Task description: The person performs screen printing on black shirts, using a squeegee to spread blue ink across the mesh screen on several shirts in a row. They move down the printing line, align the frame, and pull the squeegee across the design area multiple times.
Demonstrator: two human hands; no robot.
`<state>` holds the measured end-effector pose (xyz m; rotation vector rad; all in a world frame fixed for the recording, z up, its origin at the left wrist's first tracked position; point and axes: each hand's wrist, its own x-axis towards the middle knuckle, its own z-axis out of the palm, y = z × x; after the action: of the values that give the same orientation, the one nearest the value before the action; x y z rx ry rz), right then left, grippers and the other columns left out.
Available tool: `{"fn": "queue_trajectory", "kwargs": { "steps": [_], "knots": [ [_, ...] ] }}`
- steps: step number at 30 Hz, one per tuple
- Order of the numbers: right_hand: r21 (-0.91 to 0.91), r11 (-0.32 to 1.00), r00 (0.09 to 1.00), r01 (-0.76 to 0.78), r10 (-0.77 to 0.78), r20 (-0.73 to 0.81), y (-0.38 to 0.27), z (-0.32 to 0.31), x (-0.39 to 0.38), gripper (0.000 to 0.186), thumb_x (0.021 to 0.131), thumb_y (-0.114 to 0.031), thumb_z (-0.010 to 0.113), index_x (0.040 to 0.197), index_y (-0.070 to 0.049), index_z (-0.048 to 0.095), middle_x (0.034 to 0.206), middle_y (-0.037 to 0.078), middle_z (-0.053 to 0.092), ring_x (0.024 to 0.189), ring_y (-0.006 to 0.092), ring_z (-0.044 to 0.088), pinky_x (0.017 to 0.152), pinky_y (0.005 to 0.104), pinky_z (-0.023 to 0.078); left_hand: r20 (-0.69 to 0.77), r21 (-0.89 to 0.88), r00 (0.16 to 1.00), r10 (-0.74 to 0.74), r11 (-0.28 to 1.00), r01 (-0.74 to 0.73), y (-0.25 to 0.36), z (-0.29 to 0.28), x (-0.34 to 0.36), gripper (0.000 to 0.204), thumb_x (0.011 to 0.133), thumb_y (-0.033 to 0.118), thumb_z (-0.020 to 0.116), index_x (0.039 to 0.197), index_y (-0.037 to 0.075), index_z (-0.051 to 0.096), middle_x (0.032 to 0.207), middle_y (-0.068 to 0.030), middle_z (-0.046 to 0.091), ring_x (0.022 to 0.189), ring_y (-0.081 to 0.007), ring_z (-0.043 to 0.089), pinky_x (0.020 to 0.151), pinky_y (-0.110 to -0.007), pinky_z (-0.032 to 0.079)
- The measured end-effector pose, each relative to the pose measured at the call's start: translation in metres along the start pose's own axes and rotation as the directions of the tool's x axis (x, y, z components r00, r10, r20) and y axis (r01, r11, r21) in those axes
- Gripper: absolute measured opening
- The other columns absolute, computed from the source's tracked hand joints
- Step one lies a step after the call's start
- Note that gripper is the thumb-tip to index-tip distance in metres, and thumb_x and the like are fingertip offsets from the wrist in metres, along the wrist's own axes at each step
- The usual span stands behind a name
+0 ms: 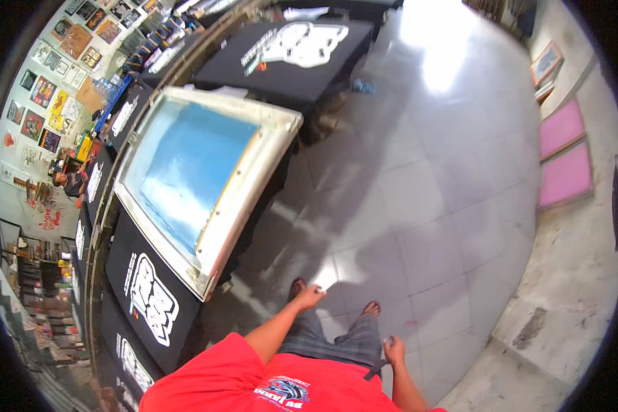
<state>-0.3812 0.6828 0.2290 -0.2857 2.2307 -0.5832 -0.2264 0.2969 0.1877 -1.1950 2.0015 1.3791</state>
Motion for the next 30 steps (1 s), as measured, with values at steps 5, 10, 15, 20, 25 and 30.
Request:
{"fn": "queue_trajectory", "kwargs": {
  "steps": [5,10,15,20,25,30],
  "knots": [
    [-0.034,0.999,0.999,-0.009,0.010,0.039,0.045,-0.102,-0.027,0.042,0.080,-0.034,0.070,0.104,0.000,0.067,0.099,0.020,0.069,0.095,0.0324,0.066,0.084,0.0384,0.051,0.220,0.035,0.934,0.280,0.955,-0.294,0.148,-0.025,-0.102,0.053,0.094,0.044,0.054,0.125,0.002,0.055,0.115,-0.0166,0.064,0.106,-0.0256,0.060,0.092,-0.037,0.046],
    [-0.106,0.985,0.976,-0.140,0.119,-0.181,0.053,-0.210,0.001,0.039,0.080,-0.031,0.071,0.104,0.000,0.068,0.095,0.018,0.070,0.089,0.0307,0.067,0.081,0.0380,0.051,-0.022,-0.032,0.896,0.444,0.895,-0.445,0.229,-0.064,-0.178,0.047,0.089,0.036,0.062,0.123,0.004,0.057,0.112,-0.0159,0.064,0.102,-0.0271,0.063,0.088,-0.037,0.049],
    [0.000,1.000,0.988,0.019,-0.019,-0.154,0.012,-0.254,0.093,0.036,0.080,-0.029,0.071,0.098,0.002,0.068,0.093,0.021,0.069,0.088,0.0345,0.067,0.079,0.0407,0.052,-0.662,-0.249,0.717,0.218,0.838,-0.485,0.270,-0.134,-0.267,0.033,0.085,0.014,0.066,0.115,0.003,0.059,0.104,-0.0127,0.062,0.090,-0.0217,0.062,0.079,-0.032,0.050],
    [0.332,0.870,0.928,0.364,-0.368,-0.053,-0.234,-0.269,0.172,0.027,0.092,-0.020,0.058,0.104,0.004,0.062,0.080,0.004,0.060,0.065,0.0116,0.054,0.056,0.0251,0.043,-0.986,-0.161,0.078,-0.144,0.947,-0.279,0.229,-0.216,-0.290,0.037,0.083,0.014,0.066,0.116,0.000,0.054,0.104,-0.0126,0.055,0.094,-0.0267,0.055,0.083,-0.037,0.045],
    [0.176,0.686,0.685,0.706,-0.724,0.074,-0.531,-0.276,0.173,0.033,0.094,-0.022,0.058,0.115,0.004,0.059,0.099,0.011,0.064,0.089,0.0174,0.060,0.078,0.0299,0.047,-0.941,-0.329,-0.079,-0.329,0.944,-0.006,0.158,-0.258,-0.272,0.057,0.086,0.026,0.066,0.128,-0.004,0.042,0.126,-0.0254,0.047,0.114,-0.0387,0.048,0.099,-0.042,0.038],
    [0.135,0.484,0.471,0.864,-0.874,0.122,-0.696,-0.226,0.198,0.049,0.093,-0.032,0.058,0.124,0.005,0.055,0.114,0.022,0.064,0.109,0.0320,0.061,0.092,0.0368,0.046,-0.793,-0.609,0.073,-0.605,0.790,-0.072,0.146,-0.269,-0.255,0.058,0.089,0.040,0.060,0.121,-0.007,0.049,0.115,-0.0301,0.056,0.110,-0.0433,0.054,0.092,-0.045,0.043]
  ]
}}
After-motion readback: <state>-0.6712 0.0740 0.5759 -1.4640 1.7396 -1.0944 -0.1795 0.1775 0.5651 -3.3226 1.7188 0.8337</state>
